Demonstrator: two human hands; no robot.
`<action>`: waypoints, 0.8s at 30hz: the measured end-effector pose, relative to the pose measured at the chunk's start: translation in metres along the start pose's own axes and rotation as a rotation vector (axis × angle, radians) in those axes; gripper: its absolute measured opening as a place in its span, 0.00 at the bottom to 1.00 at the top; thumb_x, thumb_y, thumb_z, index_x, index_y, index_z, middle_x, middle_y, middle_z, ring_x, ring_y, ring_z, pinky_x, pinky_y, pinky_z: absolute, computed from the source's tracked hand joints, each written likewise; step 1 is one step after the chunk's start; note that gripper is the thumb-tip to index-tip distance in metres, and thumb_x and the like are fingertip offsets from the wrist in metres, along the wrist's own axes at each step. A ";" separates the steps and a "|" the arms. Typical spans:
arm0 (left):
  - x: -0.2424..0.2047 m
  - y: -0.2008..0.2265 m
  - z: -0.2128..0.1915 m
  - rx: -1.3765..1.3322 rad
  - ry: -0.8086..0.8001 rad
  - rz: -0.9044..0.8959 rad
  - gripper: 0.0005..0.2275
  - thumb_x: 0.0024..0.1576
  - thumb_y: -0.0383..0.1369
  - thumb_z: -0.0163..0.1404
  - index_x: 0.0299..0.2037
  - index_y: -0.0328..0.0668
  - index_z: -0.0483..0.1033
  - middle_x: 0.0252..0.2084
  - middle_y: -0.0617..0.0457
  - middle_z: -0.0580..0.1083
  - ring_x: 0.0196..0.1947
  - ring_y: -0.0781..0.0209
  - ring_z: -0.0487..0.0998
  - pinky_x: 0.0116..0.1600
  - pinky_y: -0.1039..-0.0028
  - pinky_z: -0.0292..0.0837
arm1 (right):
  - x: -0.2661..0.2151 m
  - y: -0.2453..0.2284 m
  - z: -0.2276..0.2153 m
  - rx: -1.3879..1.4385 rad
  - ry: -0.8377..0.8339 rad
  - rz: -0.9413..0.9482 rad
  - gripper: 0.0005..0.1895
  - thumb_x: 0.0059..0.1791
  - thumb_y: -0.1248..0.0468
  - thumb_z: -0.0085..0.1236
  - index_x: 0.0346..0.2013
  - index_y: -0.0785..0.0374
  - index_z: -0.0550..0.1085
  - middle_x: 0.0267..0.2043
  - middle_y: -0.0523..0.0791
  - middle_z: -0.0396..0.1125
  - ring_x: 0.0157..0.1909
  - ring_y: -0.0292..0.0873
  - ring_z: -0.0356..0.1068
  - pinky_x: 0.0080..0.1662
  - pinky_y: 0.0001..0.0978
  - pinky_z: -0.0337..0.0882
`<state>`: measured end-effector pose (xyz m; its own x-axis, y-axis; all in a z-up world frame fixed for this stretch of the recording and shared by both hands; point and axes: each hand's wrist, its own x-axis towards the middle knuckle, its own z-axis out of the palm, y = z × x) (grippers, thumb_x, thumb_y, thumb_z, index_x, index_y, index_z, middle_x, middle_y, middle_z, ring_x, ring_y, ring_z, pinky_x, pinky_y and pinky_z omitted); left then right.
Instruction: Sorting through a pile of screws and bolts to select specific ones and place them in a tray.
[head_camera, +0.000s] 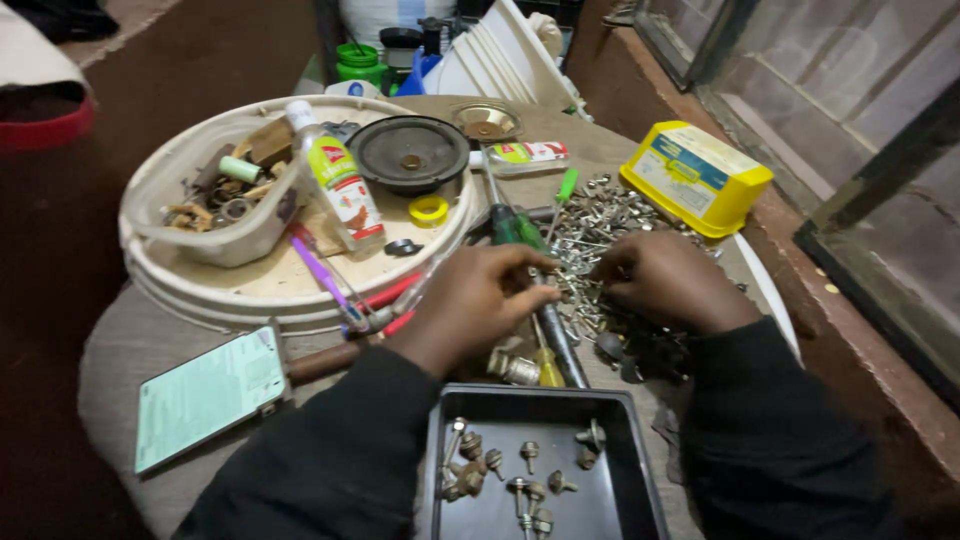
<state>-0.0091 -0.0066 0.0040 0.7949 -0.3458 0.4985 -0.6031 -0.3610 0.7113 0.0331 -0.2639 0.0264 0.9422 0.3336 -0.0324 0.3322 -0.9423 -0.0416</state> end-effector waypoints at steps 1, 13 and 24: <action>0.001 0.000 -0.001 0.005 0.005 -0.005 0.12 0.51 0.37 0.60 0.44 0.48 0.83 0.29 0.46 0.82 0.36 0.41 0.84 0.39 0.55 0.78 | 0.003 0.001 0.003 0.001 -0.001 -0.009 0.11 0.41 0.57 0.62 0.37 0.49 0.84 0.41 0.46 0.77 0.51 0.57 0.75 0.53 0.52 0.73; 0.005 -0.007 -0.007 0.015 0.039 0.030 0.12 0.56 0.37 0.55 0.49 0.52 0.81 0.33 0.51 0.83 0.37 0.44 0.84 0.38 0.61 0.79 | 0.008 0.001 0.004 0.025 0.127 -0.066 0.11 0.42 0.59 0.63 0.38 0.51 0.82 0.40 0.50 0.76 0.49 0.60 0.75 0.50 0.54 0.74; 0.005 -0.013 -0.007 0.097 0.073 -0.030 0.09 0.55 0.41 0.55 0.43 0.58 0.83 0.28 0.56 0.82 0.30 0.47 0.83 0.34 0.61 0.77 | -0.009 -0.025 0.000 0.273 -0.021 -0.280 0.08 0.37 0.63 0.67 0.30 0.54 0.82 0.29 0.48 0.76 0.37 0.55 0.78 0.42 0.49 0.73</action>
<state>0.0032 0.0025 0.0014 0.8131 -0.2709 0.5152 -0.5800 -0.4532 0.6769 0.0162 -0.2431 0.0278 0.8144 0.5802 -0.0024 0.5499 -0.7732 -0.3159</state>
